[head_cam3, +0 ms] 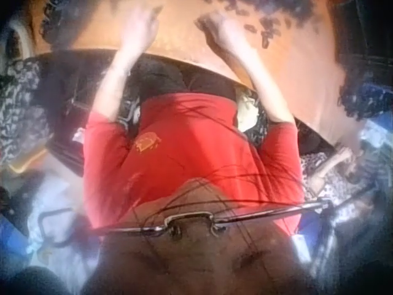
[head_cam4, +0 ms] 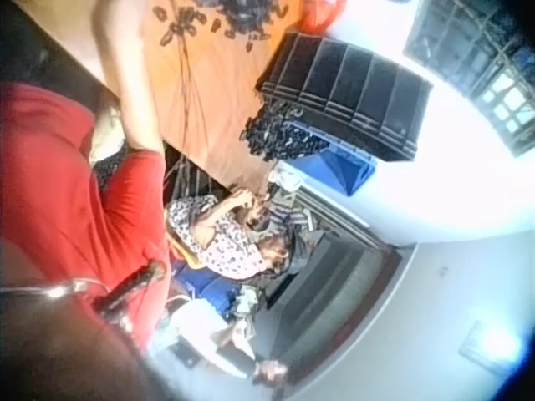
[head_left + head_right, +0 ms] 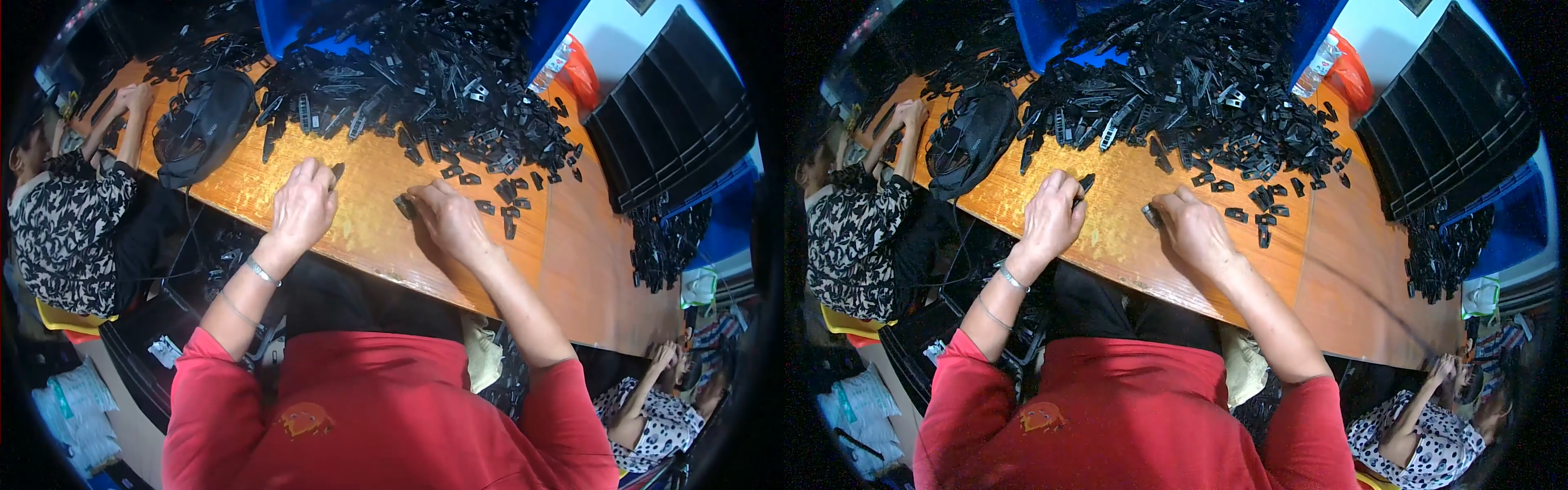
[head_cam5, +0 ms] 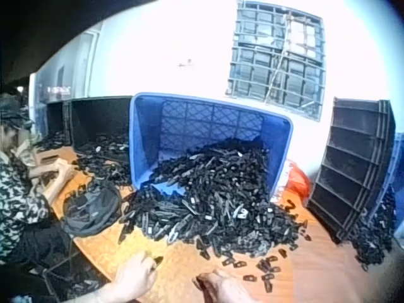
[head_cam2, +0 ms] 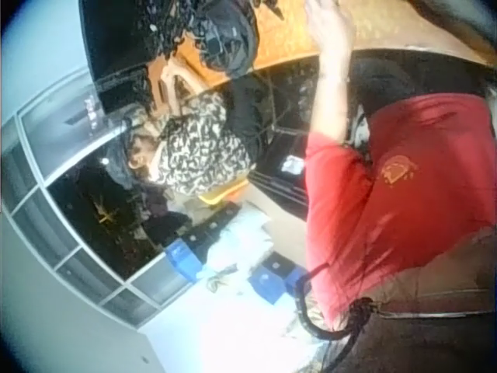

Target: The person repeatedly picks up plastic components from a pile on the table and assembles them together by hand.

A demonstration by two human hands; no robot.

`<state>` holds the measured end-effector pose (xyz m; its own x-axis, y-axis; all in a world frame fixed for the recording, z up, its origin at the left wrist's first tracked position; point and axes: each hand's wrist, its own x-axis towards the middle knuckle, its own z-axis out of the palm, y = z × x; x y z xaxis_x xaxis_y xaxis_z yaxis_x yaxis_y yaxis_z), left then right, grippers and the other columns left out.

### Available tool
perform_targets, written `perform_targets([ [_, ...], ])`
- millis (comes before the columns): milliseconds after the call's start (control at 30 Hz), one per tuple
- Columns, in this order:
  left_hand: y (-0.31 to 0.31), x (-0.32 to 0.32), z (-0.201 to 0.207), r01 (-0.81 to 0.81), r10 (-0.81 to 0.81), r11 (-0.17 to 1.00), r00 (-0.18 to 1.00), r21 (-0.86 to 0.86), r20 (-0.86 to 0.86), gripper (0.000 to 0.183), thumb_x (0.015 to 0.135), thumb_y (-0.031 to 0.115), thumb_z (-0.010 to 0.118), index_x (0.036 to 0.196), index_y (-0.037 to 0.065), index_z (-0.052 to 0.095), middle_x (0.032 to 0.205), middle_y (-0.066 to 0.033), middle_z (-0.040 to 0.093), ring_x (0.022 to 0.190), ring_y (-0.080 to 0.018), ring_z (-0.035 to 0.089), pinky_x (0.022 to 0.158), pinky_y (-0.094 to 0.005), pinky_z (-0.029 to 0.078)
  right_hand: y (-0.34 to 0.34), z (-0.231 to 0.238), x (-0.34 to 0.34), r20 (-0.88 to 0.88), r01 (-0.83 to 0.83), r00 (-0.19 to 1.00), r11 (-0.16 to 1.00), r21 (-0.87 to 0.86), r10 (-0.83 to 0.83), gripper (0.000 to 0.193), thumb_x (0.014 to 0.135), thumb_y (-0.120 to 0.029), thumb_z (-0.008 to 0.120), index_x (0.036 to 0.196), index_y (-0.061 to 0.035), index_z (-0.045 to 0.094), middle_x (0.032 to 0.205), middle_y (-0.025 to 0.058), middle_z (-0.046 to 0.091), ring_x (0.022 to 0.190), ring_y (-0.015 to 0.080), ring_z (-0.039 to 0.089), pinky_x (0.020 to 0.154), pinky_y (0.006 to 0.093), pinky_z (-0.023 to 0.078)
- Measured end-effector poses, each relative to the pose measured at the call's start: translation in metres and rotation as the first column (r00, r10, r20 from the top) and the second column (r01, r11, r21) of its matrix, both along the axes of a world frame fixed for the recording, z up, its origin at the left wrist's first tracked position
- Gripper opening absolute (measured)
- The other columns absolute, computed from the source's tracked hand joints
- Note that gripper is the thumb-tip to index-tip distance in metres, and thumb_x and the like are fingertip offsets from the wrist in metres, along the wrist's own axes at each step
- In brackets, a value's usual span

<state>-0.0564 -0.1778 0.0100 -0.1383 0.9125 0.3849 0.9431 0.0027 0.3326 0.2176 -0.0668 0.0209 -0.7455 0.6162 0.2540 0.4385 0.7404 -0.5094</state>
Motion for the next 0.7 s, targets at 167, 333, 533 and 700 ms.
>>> perform_targets([
  [167, -0.014, 0.015, 0.005, 0.056, -0.051, 0.995, 0.997, -0.086, 0.061, 0.028, 0.099, 0.005, 0.075, 0.127, 0.004, 0.075, 0.117, -0.0172, 0.065, 0.115, -0.0397, 0.069, 0.095, -0.0494, 0.059, -0.021, -0.003, -0.006, 0.021, 0.077, 0.997, 0.994, 0.073, -0.079, 0.028, 0.1, -0.016, 0.079, 0.126, -0.0071, 0.076, 0.108, 0.0167, 0.073, 0.092, 0.0428, 0.075, 0.078, 0.0505, 0.061],
  [333, -0.01, 0.009, 0.016, 0.088, -0.079, 0.989, 0.994, -0.119, 0.076, 0.032, 0.098, -0.001, 0.067, 0.128, 0.007, 0.077, 0.121, -0.0176, 0.066, 0.117, -0.0395, 0.069, 0.097, -0.0492, 0.059, -0.015, -0.018, -0.01, 0.032, 0.064, 0.997, 0.989, 0.137, -0.069, 0.025, 0.099, -0.015, 0.079, 0.123, -0.0074, 0.075, 0.105, 0.0179, 0.073, 0.088, 0.044, 0.074, 0.075, 0.0529, 0.06],
  [533, -0.002, -0.005, 0.015, 0.217, -0.217, 0.976, 0.966, -0.011, -0.141, 0.029, 0.095, 0.0, 0.063, 0.119, 0.007, 0.078, 0.123, -0.0148, 0.068, 0.122, -0.037, 0.066, 0.101, -0.0466, 0.058, -0.012, -0.016, -0.011, 0.041, 0.014, 0.999, 0.986, 0.168, -0.021, 0.018, 0.102, -0.012, 0.072, 0.117, -0.0031, 0.07, 0.093, 0.0236, 0.07, 0.084, 0.046, 0.073, 0.073, 0.0539, 0.06],
  [700, -0.008, -0.008, 0.008, 0.198, -0.199, 0.98, 0.976, -0.02, -0.088, 0.022, 0.094, 0.0, 0.066, 0.111, 0.006, 0.078, 0.12, -0.0137, 0.068, 0.116, -0.0363, 0.066, 0.099, -0.0463, 0.057, -0.008, -0.011, -0.01, 0.147, 0.002, 0.989, 0.996, 0.086, -0.015, 0.019, 0.103, -0.012, 0.069, 0.118, -0.0006, 0.067, 0.094, 0.0263, 0.069, 0.085, 0.0479, 0.074, 0.076, 0.0545, 0.061],
])
